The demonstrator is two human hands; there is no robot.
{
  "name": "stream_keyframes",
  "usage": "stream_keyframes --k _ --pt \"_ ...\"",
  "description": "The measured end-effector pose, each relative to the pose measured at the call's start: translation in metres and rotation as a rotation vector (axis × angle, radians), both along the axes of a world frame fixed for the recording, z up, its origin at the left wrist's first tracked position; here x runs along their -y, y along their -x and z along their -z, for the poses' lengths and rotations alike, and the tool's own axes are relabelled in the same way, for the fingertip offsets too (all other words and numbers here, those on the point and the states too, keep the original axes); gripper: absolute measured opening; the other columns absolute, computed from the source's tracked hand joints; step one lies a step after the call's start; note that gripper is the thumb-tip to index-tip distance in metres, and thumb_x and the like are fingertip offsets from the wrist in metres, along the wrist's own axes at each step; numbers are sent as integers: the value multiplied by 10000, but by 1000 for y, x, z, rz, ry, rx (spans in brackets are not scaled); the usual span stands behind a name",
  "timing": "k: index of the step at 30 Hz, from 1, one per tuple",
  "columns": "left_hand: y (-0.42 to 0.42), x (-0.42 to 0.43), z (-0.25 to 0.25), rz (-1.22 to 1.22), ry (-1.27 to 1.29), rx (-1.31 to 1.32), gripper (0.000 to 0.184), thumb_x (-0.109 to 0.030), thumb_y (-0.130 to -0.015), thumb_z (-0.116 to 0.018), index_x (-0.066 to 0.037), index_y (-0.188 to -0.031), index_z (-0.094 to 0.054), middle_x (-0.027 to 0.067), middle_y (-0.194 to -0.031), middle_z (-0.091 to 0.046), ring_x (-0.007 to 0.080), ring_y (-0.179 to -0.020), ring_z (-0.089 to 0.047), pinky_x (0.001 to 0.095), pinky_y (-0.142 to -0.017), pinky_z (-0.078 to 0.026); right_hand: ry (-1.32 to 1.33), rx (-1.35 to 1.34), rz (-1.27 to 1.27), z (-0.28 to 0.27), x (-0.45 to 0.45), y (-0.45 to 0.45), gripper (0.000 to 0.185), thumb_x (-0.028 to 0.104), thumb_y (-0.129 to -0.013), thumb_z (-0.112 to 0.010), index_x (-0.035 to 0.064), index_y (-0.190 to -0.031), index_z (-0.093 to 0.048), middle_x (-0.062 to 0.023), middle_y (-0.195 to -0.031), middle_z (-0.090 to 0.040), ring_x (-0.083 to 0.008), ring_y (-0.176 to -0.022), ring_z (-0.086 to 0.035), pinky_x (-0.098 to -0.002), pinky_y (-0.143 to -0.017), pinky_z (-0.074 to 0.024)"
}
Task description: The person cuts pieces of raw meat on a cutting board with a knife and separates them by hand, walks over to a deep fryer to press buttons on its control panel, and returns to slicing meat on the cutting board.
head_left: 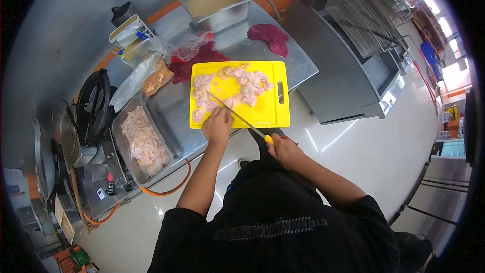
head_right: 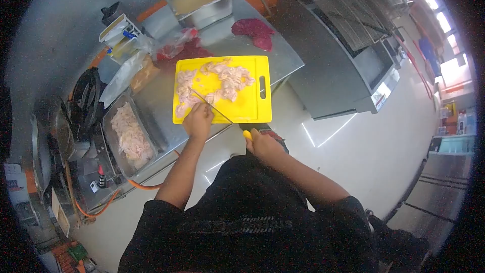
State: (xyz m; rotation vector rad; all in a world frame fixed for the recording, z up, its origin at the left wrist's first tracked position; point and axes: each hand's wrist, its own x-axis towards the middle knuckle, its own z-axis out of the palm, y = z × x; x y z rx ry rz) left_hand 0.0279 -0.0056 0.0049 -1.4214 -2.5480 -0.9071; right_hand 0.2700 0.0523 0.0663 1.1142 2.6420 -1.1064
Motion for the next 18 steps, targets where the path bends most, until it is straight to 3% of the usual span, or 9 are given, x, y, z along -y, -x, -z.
stream_keyframes --k 4,7,10,12,13,14,18 --pt "11 1 0 -1 29 -44 63 -184 -786 -691 -144 -833 -683 19 -839 -691 278 -729 -675 395 -617 -532 9 73 4 -18 -2 -20 334 341 -998 -503 18 -1087 -490 -292 -781 -658 -466 -786 -673 -555 -675 -537" --pt "28 7 -8 -58 32 -53 83 -212 -791 -695 -145 -839 -692 20 -834 -700 278 -718 -683 390 -612 -534 51 302 50 -39 2 -63 337 365 -996 -507 42 -1090 -487 -290 -809 -663 -464 -807 -676 -558 -676 -541" --pt "46 15 -31 -214 75 50 94 -216 -828 -690 -131 -867 -698 42 -878 -720 279 -732 -695 400 -627 -539 114 366 57 -46 7 -76 343 379 -998 -501 57 -1115 -492 -285 -846 -668 -477 -832 -669 -571 -712 -535" --pt "60 6 -47 -198 -153 326 109 -198 -866 -682 -111 -923 -712 80 -906 -729 276 -758 -707 416 -651 -545 111 359 59 -49 10 -74 347 381 -997 -504 55 -1116 -496 -278 -853 -673 -478 -831 -667 -577 -731 -529" --pt "64 0 -54 -164 -165 331 200 -160 -888 -664 -89 -1073 -689 136 -924 -726 291 -793 -711 438 -698 -547 109 357 57 -49 11 -76 347 381 -997 -504 55 -1116 -496 -278 -853 -673 -478 -831 -667 -577 -731 -529" --pt "70 -7 -54 -166 -171 329 200 -160 -888 -664 -89 -1073 -689 136 -924 -726 291 -793 -711 438 -698 -547 105 313 59 -48 12 -79 340 372 -998 -505 53 -1115 -497 -277 -838 -671 -480 -823 -665 -577 -727 -527" --pt "73 -20 -46 -15 -37 58 356 -149 -875 -667 -94 -1223 -620 138 -1118 -681 314 -1035 -649 456 -849 -520 137 226 94 -60 15 -83 334 354 -1005 -496 38 -1114 -502 -287 -791 -658 -485 -803 -657 -577 -721 -517"
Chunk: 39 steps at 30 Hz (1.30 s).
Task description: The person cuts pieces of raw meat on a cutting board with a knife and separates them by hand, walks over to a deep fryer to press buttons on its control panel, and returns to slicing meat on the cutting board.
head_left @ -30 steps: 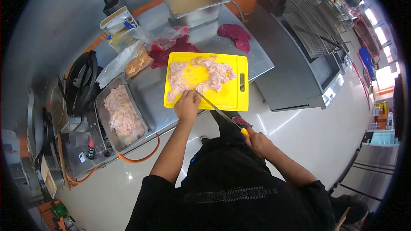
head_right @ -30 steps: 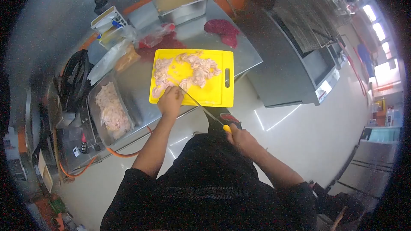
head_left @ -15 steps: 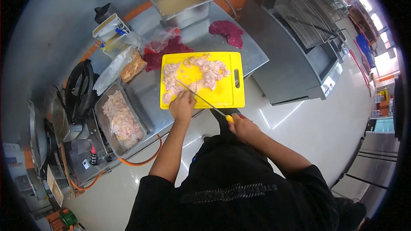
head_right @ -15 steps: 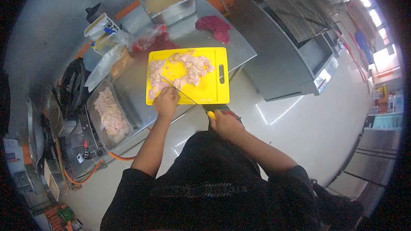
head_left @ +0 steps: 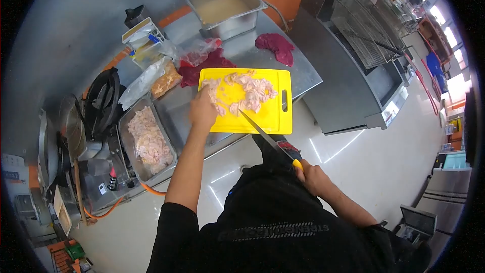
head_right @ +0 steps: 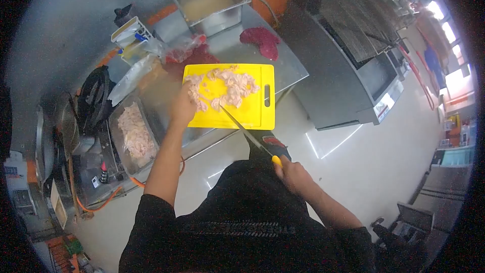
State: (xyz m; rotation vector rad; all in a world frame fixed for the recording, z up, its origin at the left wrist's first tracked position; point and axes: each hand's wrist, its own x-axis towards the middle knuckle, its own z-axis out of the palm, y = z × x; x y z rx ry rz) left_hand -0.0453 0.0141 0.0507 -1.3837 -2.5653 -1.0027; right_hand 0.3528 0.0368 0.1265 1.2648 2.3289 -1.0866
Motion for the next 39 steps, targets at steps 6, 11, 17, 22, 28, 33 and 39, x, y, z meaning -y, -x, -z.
stream_keyframes --k 6,11,17,22,28,33,39 --pt "-48 -22 -20 77 397 -30 403 -224 -835 -709 -110 -1213 -631 110 -1229 -627 332 -1162 -571 461 -903 -495 -13 -29 66 0 1 -6 330 335 -1014 -488 11 -1074 -506 -299 -782 -650 -491 -792 -649 -579 -715 -510" --pt "-37 -31 18 158 404 53 300 -214 -818 -722 -87 -1088 -689 123 -999 -704 294 -964 -671 423 -831 -523 -22 -81 92 -1 -1 -3 335 339 -1019 -477 11 -1072 -514 -295 -799 -653 -498 -800 -640 -576 -716 -506" --pt "-20 -9 30 41 81 447 239 -78 -834 -648 -64 -1068 -698 154 -808 -710 260 -767 -702 353 -724 -547 38 -68 67 -4 -7 22 326 308 -1023 -467 0 -1116 -523 -294 -838 -656 -484 -830 -644 -549 -755 -501" --pt "-19 3 29 102 -209 1112 285 4 -886 -601 -46 -1161 -658 106 -1028 -704 205 -882 -689 297 -715 -533 -30 -99 64 7 -13 24 348 346 -1028 -447 15 -1095 -532 -311 -845 -652 -504 -839 -633 -579 -762 -496" --pt "-51 -19 -24 162 -344 1562 279 -25 -914 -616 -14 -1192 -634 123 -1174 -650 177 -982 -666 233 -736 -504 -73 -181 143 -7 -26 26 337 328 -1033 -451 13 -1128 -526 -314 -823 -647 -504 -817 -638 -587 -738 -492" --pt "-55 -9 27 -34 -163 1395 243 -50 -901 -655 -36 -1142 -639 80 -1044 -678 163 -889 -669 255 -683 -495 -81 -204 92 -1 -22 21 349 343 -1027 -462 21 -1149 -511 -311 -813 -648 -511 -815 -636 -601 -728 -485" --pt "-52 14 46 46 17 662 252 -30 -827 -694 -16 -1076 -651 101 -950 -702 252 -820 -685 375 -720 -535 -81 -120 14 14 -8 25 334 359 -1009 -488 35 -1086 -514 -307 -787 -651 -510 -783 -641 -604 -709 -497"
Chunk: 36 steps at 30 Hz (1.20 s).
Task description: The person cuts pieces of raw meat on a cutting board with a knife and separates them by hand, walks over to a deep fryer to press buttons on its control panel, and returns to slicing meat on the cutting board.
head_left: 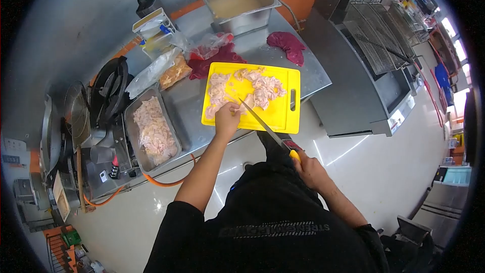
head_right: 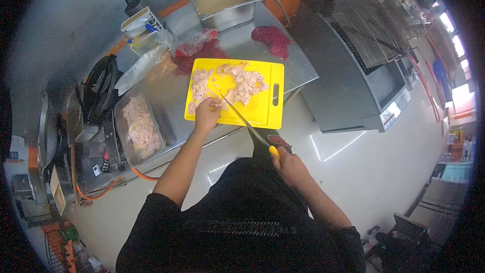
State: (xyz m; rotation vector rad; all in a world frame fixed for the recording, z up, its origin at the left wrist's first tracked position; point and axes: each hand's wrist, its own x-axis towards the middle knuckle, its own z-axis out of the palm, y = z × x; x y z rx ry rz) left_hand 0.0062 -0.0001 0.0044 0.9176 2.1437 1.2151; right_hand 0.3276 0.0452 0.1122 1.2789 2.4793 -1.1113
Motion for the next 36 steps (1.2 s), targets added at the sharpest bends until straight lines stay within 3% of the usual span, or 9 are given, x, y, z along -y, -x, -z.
stream_keyframes --k 1,7,11,20,25,30,32,36 --pt "1 2 -3 52 39 -275 264 -24 -807 -698 -11 -1067 -647 119 -945 -698 277 -843 -682 393 -753 -539 -13 2 -11 3 1 0 337 363 -1007 -489 35 -1082 -515 -306 -781 -651 -510 -779 -642 -604 -704 -500" --pt "-11 1 -17 -48 -26 -542 203 -95 -804 -706 -62 -999 -664 135 -990 -642 326 -960 -646 440 -812 -524 -41 53 -24 -1 -1 1 333 360 -1006 -494 36 -1083 -517 -300 -777 -651 -507 -768 -641 -599 -691 -504" --pt "-14 -3 -23 33 122 -474 174 -183 -857 -660 -110 -1015 -658 90 -1086 -617 337 -905 -657 453 -760 -534 -47 29 -4 -2 -3 2 333 362 -1007 -495 39 -1083 -520 -297 -779 -652 -505 -764 -641 -595 -692 -509" --pt "-14 -11 -12 -21 160 -549 85 -198 -833 -671 -132 -887 -664 55 -901 -654 306 -810 -669 441 -677 -536 38 133 4 12 8 13 339 363 -1003 -492 47 -1124 -488 -298 -824 -662 -501 -800 -650 -606 -701 -510" --pt "-22 -6 -11 47 182 -700 66 -187 -808 -672 -131 -835 -650 58 -871 -654 300 -763 -666 434 -640 -536 -29 -46 20 42 5 48 348 363 -997 -490 28 -1089 -492 -296 -803 -661 -497 -777 -652 -602 -701 -510" --pt "-3 1 1 76 143 -712 72 -193 -812 -661 -125 -829 -647 74 -868 -660 318 -745 -667 448 -647 -543 -63 -43 8 31 4 42 351 362 -997 -488 27 -1099 -499 -286 -794 -667 -484 -777 -662 -585 -695 -517" --pt "11 3 1 61 182 -724 73 -192 -813 -659 -122 -829 -647 76 -876 -667 325 -742 -669 453 -651 -547 -8 153 4 12 10 17 353 359 -999 -483 23 -1107 -497 -286 -802 -668 -483 -794 -663 -580 -706 -521" --pt "35 4 -19 -23 113 -659 153 -82 -828 -611 -113 -954 -691 94 -970 -681 333 -855 -673 449 -741 -549 70 170 -18 -5 17 -14 348 354 -1001 -483 24 -1110 -495 -287 -808 -668 -486 -806 -661 -583 -721 -520"
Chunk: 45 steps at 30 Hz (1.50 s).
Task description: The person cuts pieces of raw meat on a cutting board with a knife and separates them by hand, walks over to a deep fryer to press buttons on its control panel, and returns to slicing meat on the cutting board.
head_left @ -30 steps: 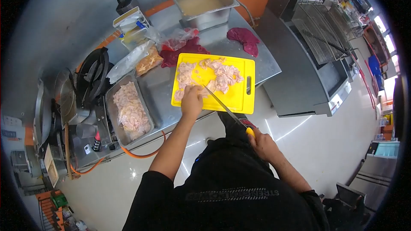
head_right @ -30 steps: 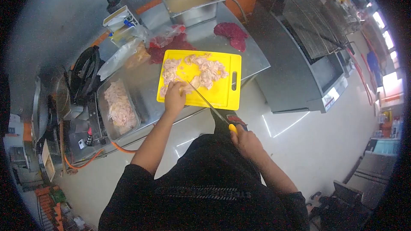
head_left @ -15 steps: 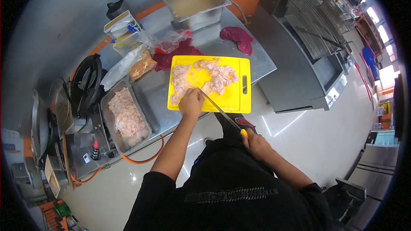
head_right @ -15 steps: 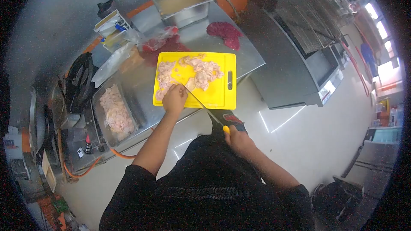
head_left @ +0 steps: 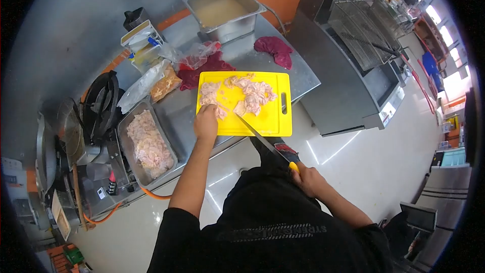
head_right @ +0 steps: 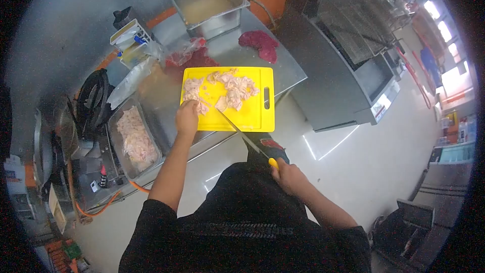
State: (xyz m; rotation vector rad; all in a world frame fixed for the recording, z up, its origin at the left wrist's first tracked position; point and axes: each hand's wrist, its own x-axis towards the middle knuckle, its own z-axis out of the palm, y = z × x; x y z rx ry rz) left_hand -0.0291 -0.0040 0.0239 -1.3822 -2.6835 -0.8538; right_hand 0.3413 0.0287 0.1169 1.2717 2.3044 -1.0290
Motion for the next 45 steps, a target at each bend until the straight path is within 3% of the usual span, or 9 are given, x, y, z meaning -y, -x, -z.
stream_keyframes --k 2,6,12,24,32,37,39,43,45 --pt "0 -1 -16 60 -41 7 311 14 -827 -572 -110 -1083 -700 97 -1051 -671 326 -984 -648 434 -837 -531 -21 -35 37 -5 0 -4 348 347 -1001 -487 26 -1134 -503 -287 -808 -668 -487 -800 -659 -587 -730 -518" --pt "-21 -10 -32 120 -5 -126 278 -19 -831 -594 -107 -1073 -698 73 -1044 -664 332 -981 -637 431 -840 -529 -85 -71 60 -5 -14 7 361 337 -1004 -483 25 -1183 -509 -290 -805 -666 -491 -801 -656 -588 -730 -516" --pt "-50 -25 -10 130 47 -23 165 -243 -877 -646 -104 -965 -664 110 -984 -641 316 -937 -634 458 -757 -539 -118 -76 -20 1 -24 22 377 326 -1008 -476 35 -1247 -500 -296 -818 -667 -482 -796 -664 -575 -725 -526" --pt "-49 -40 18 133 -63 -154 87 -181 -791 -687 -116 -844 -661 57 -848 -635 278 -817 -646 423 -678 -534 14 -85 40 20 -22 39 392 338 -1019 -461 9 -1231 -482 -300 -847 -667 -490 -856 -658 -576 -780 -521" --pt "-50 -37 18 160 -98 -211 85 -175 -775 -693 -112 -798 -640 54 -806 -627 281 -789 -644 420 -689 -527 -128 -295 -18 67 -48 111 368 339 -1012 -467 -4 -1130 -525 -311 -828 -661 -487 -826 -661 -565 -781 -526" --pt "-38 -39 5 176 21 -285 97 -202 -787 -681 -111 -791 -646 59 -816 -653 282 -769 -656 422 -677 -529 -91 -135 12 40 -44 100 398 335 -1009 -461 -12 -1195 -521 -320 -917 -664 -484 -876 -658 -564 -820 -520" --pt "-23 -42 -2 74 139 -221 115 -227 -812 -669 -113 -806 -657 65 -850 -685 298 -763 -672 434 -671 -536 -46 -46 73 19 -33 73 405 338 -1009 -454 -9 -1208 -520 -323 -951 -663 -482 -902 -656 -563 -839 -516" --pt "3 -41 -38 -32 38 -57 93 -189 -860 -627 -113 -877 -677 82 -919 -713 315 -800 -694 448 -696 -550 51 -87 75 16 -19 25 415 355 -1015 -432 19 -1242 -519 -318 -991 -663 -483 -953 -646 -558 -871 -505" --pt "14 -45 -44 -52 60 -52 166 -137 -895 -587 -141 -1015 -703 102 -956 -720 328 -848 -702 453 -732 -559 38 -119 56 14 -14 19 415 361 -1018 -427 29 -1249 -518 -316 -989 -664 -485 -956 -645 -559 -867 -505"
